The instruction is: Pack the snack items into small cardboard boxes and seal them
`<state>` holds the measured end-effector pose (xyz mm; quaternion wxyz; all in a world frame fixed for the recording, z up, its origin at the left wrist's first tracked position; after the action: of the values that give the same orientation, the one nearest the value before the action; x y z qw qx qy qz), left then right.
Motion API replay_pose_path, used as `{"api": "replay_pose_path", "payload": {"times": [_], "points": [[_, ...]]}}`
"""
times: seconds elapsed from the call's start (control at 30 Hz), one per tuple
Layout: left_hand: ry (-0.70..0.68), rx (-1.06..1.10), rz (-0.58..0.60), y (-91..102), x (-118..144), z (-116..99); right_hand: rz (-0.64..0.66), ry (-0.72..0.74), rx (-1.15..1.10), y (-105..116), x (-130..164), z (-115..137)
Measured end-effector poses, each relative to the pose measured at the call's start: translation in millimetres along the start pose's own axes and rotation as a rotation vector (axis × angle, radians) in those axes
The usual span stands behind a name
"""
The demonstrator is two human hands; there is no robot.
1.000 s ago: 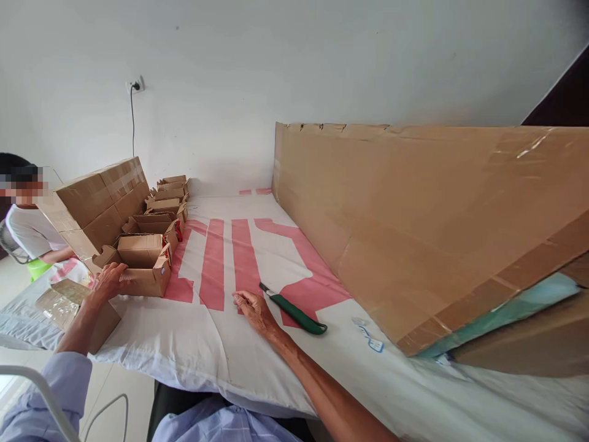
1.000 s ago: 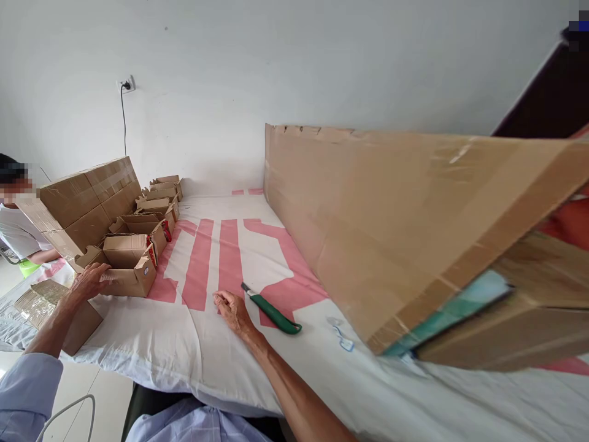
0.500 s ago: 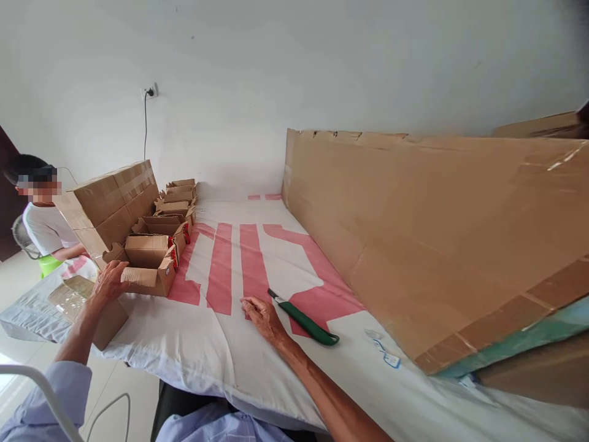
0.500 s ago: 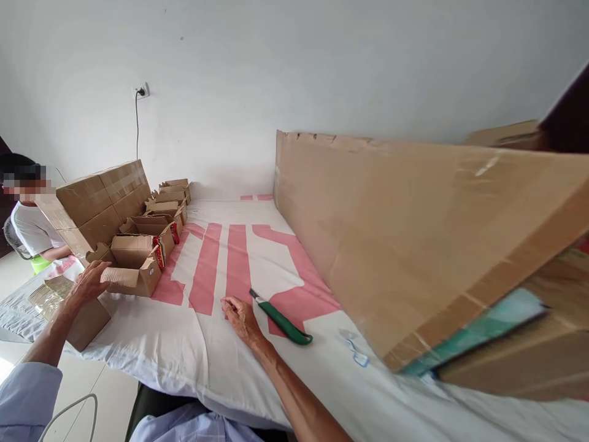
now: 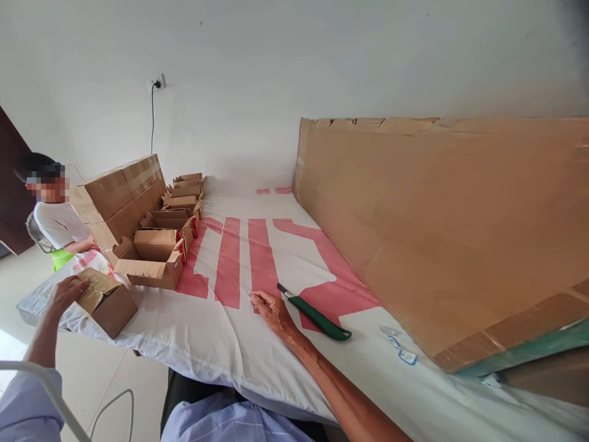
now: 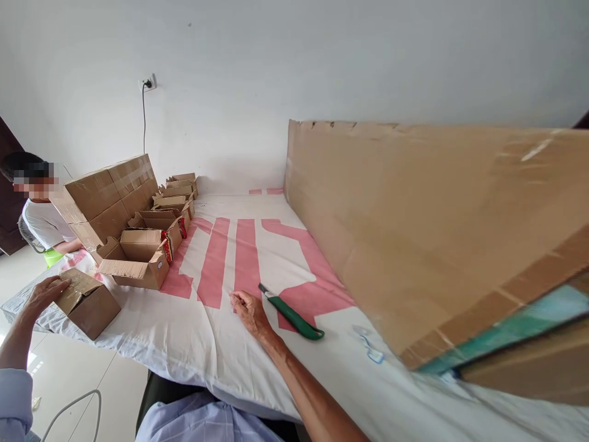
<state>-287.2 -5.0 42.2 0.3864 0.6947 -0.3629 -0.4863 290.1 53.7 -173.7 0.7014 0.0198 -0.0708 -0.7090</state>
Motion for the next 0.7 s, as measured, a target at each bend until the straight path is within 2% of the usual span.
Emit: {"api": "replay_pose_path", "payload": {"times": [0.2, 0.37, 0.47, 0.6, 0.7], "points": [[0.209, 0.259, -0.008, 2.5, 20.2, -13.6, -0.001, 0.028, 0.023, 0.1, -0.3, -3.5], [0.108, 0.231, -0.023, -13.1, 52.0, -32.9, 0.009, 0.049, 0.047, -1.0, -0.4, -2.1], [0.033, 0.252, -0.002, -25.9, 79.7, -63.6, 0.033, 0.072, 0.074, -3.6, 3.4, 4.1], [-0.062, 0.306, 0.010, -41.6, 113.7, -124.9, 0.080, 0.104, 0.110, -14.6, 18.0, 17.1], [-0.127, 0.456, 0.037, -53.6, 132.4, -166.4, 0.108, 0.106, 0.096, -24.1, 32.1, 26.9]]}}
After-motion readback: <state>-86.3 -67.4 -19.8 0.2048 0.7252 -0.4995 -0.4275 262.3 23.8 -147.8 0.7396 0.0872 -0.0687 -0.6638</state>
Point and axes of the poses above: each hand's wrist, its own x-axis away from the middle knuckle, its own y-axis out of the back of the hand, z = x × y, the point moved 1 cm from there along -x, towards the middle knuckle, and after that the axes turned 14 degrees about -y, right-handed, at the moved point
